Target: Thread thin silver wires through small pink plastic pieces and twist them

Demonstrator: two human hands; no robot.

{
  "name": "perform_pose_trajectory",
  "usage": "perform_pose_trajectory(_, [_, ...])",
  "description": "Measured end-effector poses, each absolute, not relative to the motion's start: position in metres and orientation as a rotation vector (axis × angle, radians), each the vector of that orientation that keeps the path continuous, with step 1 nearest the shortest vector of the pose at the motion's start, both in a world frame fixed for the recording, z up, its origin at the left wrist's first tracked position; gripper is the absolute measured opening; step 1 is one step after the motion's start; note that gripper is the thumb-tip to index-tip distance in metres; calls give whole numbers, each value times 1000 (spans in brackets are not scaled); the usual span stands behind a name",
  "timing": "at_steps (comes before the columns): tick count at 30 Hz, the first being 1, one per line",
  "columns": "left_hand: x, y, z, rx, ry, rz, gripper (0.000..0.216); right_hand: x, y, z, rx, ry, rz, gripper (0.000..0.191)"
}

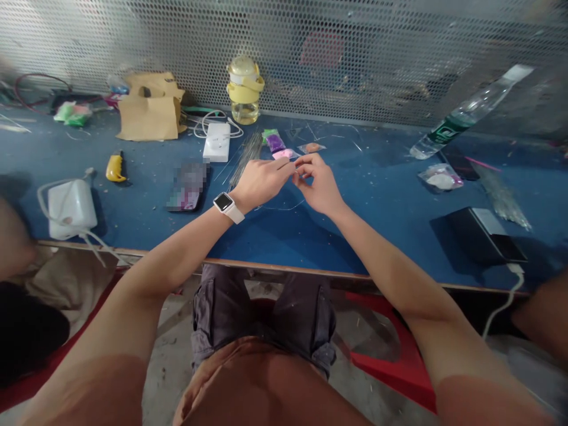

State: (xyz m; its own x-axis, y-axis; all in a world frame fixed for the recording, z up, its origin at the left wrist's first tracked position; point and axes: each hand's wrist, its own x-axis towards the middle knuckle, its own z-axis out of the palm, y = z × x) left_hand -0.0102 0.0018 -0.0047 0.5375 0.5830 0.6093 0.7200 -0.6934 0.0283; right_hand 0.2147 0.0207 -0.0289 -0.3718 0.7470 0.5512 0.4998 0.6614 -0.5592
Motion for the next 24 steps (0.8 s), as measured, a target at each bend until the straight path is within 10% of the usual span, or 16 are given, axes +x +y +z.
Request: perform_pose_trajectory(24, [-13,0,-3,-2634,-1223,-943,28,227,17,-14,-954,-2188,-42,28])
